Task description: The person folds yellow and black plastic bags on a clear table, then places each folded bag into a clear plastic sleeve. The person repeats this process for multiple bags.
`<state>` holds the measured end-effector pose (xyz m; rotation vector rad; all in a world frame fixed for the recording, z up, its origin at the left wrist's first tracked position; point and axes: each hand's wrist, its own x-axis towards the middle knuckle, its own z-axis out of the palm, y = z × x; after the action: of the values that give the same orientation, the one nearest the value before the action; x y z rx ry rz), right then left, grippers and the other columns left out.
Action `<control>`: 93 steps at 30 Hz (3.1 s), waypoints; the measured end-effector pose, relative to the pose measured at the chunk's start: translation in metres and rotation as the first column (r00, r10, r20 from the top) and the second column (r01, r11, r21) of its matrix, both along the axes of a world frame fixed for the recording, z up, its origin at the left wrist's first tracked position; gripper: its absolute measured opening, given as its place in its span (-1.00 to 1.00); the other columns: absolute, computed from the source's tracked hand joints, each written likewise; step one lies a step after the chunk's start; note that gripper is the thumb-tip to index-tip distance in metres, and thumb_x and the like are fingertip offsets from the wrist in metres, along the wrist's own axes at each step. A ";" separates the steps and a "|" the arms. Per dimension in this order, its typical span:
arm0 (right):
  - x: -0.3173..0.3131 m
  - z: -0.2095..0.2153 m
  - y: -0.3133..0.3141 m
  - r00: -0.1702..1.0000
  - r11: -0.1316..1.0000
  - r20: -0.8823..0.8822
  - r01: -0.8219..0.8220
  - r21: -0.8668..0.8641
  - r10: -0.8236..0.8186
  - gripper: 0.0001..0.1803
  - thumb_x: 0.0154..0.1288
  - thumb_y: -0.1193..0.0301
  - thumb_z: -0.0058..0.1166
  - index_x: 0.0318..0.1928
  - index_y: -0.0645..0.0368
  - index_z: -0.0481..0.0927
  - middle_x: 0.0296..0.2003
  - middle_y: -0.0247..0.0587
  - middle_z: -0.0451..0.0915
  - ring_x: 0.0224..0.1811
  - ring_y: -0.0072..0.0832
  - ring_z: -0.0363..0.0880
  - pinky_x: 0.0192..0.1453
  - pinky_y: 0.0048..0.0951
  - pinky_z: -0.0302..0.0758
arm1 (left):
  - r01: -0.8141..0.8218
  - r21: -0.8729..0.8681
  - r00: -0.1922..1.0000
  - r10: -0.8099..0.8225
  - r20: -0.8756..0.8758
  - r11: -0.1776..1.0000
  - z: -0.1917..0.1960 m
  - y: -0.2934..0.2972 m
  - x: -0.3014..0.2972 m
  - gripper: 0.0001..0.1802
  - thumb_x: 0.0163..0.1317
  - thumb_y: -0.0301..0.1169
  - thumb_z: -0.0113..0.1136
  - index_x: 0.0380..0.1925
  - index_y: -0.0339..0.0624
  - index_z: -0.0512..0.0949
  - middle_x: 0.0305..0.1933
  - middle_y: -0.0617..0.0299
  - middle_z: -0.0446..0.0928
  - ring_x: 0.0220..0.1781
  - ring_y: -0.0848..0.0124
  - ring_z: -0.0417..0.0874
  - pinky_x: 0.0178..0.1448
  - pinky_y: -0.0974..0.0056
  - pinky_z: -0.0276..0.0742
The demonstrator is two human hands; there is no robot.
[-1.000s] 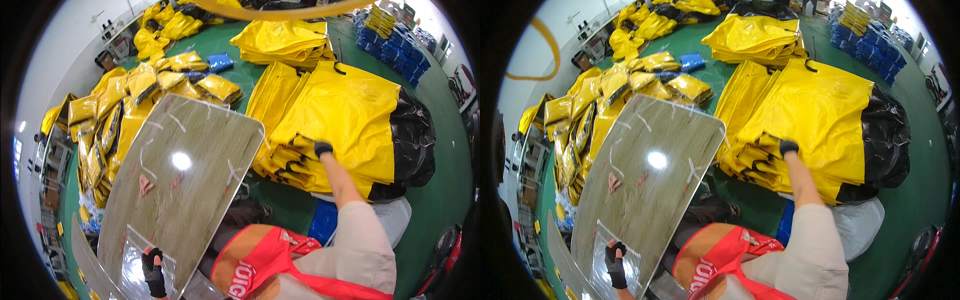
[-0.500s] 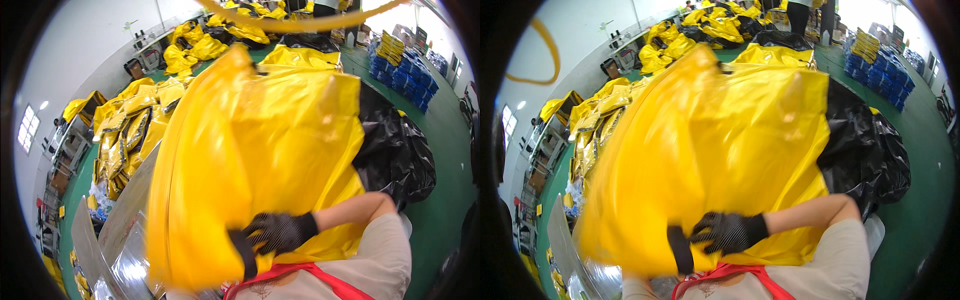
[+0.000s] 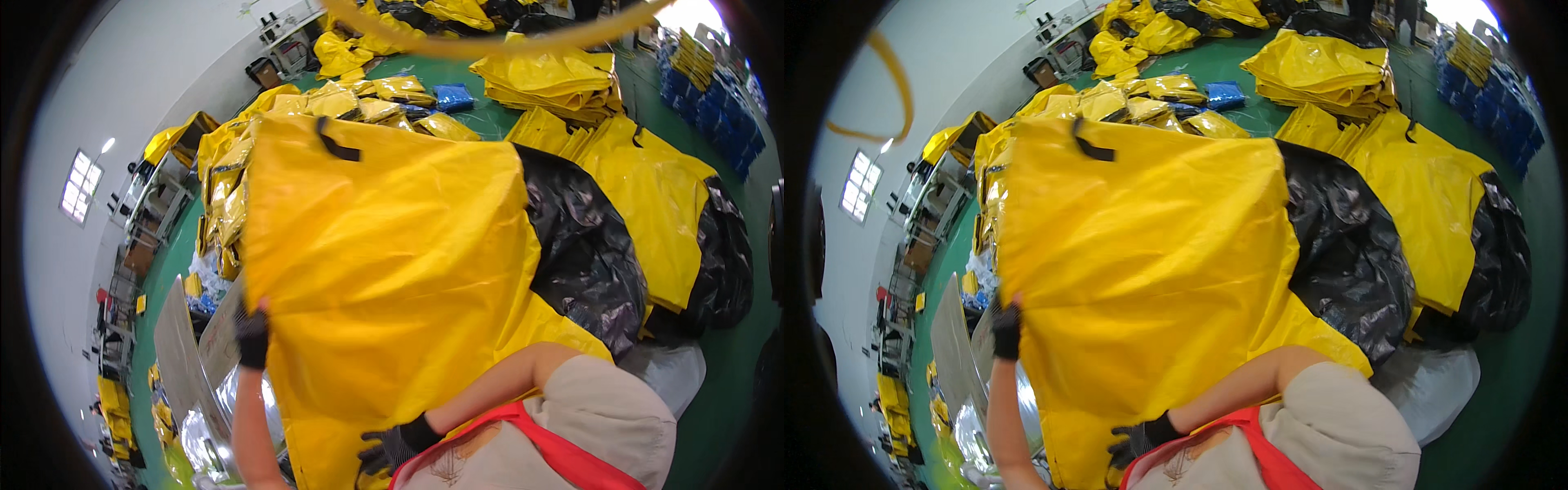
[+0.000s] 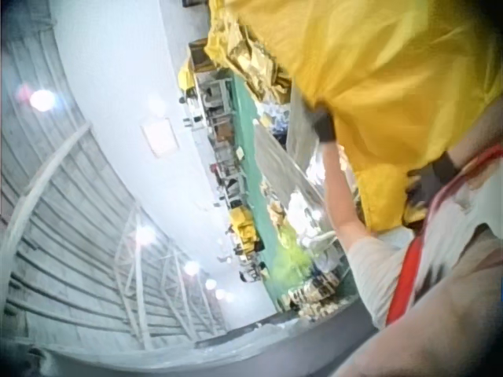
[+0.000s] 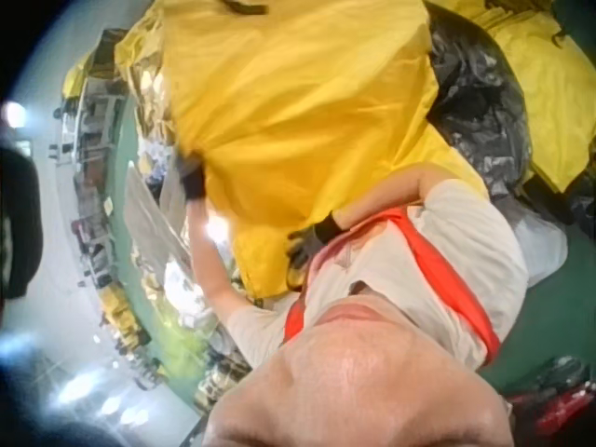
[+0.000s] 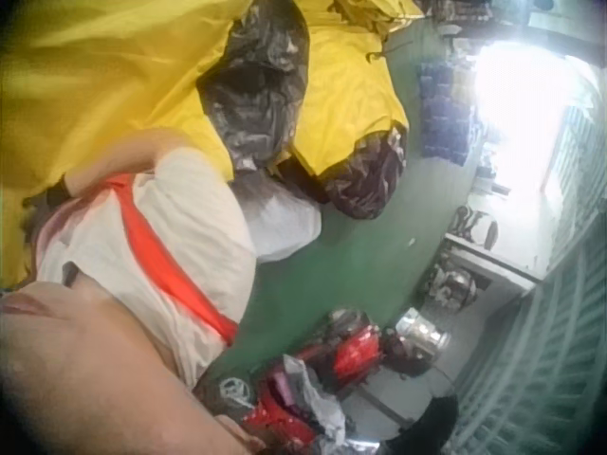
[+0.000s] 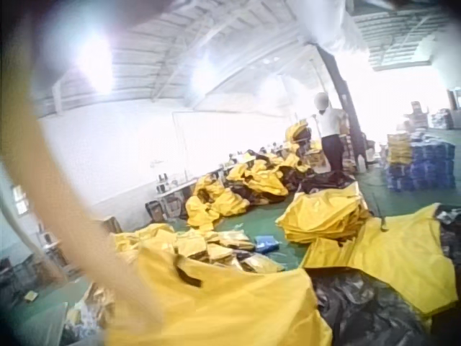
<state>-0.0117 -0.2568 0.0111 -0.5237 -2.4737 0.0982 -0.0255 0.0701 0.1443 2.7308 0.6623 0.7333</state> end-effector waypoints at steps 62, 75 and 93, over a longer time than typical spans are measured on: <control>0.374 0.014 -0.012 0.671 0.692 0.526 0.694 -0.198 -0.523 -0.72 0.06 0.32 0.18 -0.16 -0.30 0.63 0.06 -0.56 0.56 0.27 -0.46 0.38 0.42 0.27 -0.13 | -0.715 0.150 0.510 0.656 -0.556 0.683 -0.090 -0.199 -0.335 -0.44 0.37 -0.21 -0.11 0.32 -0.18 0.18 0.31 0.08 0.32 0.29 0.18 0.34 0.30 0.15 0.24; 0.371 0.148 0.082 0.731 0.497 0.474 0.681 -0.537 -0.490 -0.61 0.24 0.06 0.08 -0.16 0.11 0.62 -0.26 -0.10 0.64 -0.17 -0.24 0.61 -0.06 -0.33 0.49 | -0.393 0.021 0.893 0.387 -0.228 0.919 0.089 -0.065 -0.199 -0.48 0.37 -0.28 -0.01 0.29 -0.21 0.27 0.29 -0.05 0.34 0.32 0.14 0.37 0.30 0.22 0.28; 0.622 0.074 0.197 0.056 0.130 0.731 0.990 0.045 -0.680 -0.64 0.38 0.09 -0.18 -0.01 0.02 0.48 -0.14 0.03 0.58 -0.06 -0.06 0.55 -0.01 -0.16 0.47 | -0.370 -0.864 0.481 0.866 0.137 0.342 -0.124 0.011 -0.367 -0.66 0.30 -0.20 0.08 -0.14 -0.27 0.52 -0.14 0.13 0.55 -0.14 0.36 0.56 0.00 0.34 0.45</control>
<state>0.6100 -0.0601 0.0849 -2.6812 -2.0389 0.0349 -0.3922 0.0809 0.0199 1.2256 1.5353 1.0786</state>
